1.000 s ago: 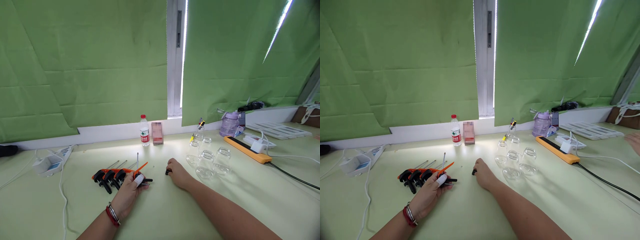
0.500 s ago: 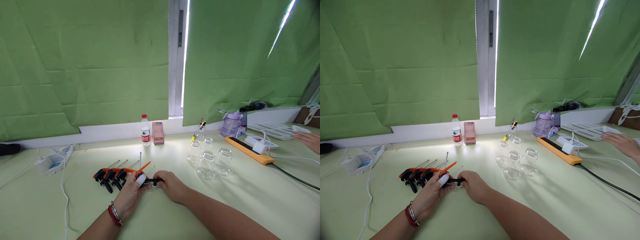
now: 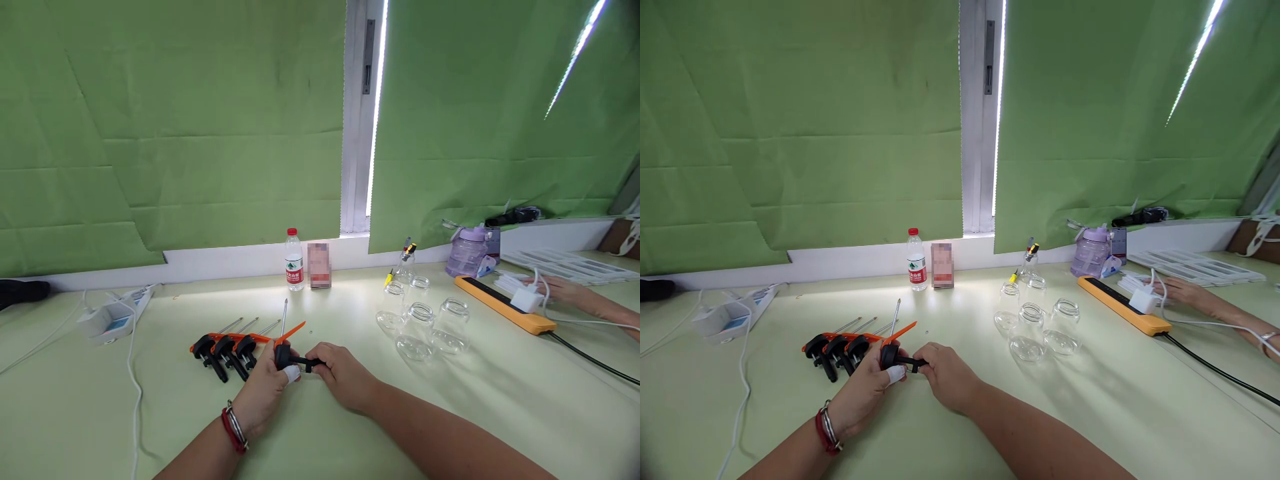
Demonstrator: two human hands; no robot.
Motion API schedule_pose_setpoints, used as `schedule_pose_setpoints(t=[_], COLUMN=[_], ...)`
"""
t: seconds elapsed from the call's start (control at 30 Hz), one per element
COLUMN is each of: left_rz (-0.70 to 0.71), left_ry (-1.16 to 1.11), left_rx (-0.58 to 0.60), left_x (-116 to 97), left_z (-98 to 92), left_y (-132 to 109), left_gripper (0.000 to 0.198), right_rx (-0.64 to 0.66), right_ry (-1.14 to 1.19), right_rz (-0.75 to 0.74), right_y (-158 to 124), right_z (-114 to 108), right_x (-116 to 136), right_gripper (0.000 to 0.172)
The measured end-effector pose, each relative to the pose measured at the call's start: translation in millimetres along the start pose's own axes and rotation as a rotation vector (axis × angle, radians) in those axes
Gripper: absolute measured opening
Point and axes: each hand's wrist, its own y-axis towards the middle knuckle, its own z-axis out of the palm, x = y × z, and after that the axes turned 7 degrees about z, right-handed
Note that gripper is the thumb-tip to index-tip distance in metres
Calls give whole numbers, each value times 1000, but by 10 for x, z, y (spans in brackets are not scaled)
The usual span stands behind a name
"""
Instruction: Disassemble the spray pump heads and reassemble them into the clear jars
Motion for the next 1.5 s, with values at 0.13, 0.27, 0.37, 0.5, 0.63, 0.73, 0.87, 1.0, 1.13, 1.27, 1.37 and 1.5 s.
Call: schedule_pose_setpoints(t=[0.13, 0.27, 0.37, 0.5, 0.63, 0.73, 0.87, 1.0, 1.13, 1.27, 1.37, 1.5], left_rz=[-1, -4, -15, -36, -52, -57, -83, 26, 207, 302, 308, 361], left_ry=[41, 61, 60, 52, 36, 20, 2, -17, -15, 99, 216, 382], left_rx=[-8, -18, -24, -30, -19, -10, -34, -68, -33, 32, 59, 89], left_x=[-36, -95, -131, -159, -144, -135, -185, -222, -156, -103, -119, -125], left_z=[10, 24, 37, 51, 40, 34, 52, 73, 84, 92, 84, 52], left_y=[-12, -30, -37, -38, -28, -27, -64, -117, -135, -143, -159, -165], left_gripper=[27, 27, 27, 27, 31, 36, 57, 71, 70, 77, 87, 105], right_rx=[-8, -11, -13, -15, -16, -14, -5, 37, 107, 146, 153, 187], right_ry=[37, 68, 68, 47, 40, 48, 148, 485, 876, 1074, 1138, 1225], right_rz=[-1, 1, -5, -8, -20, -30, -3, 154, 306, 309, 323, 343], right_y=[-9, -19, -30, -43, -52, -61, -63, -34, -9, -24, -44, -60], right_z=[-18, -28, -28, -24, -14, -1, 47, 147, 223, 229, 219, 207], right_x=[20, 31, 44, 70, 87, 91, 71, 15, 26, 133, 188, 192], right_gripper=[27, 29, 30, 31, 31, 32, 32, 23, 23, 32, 35, 38])
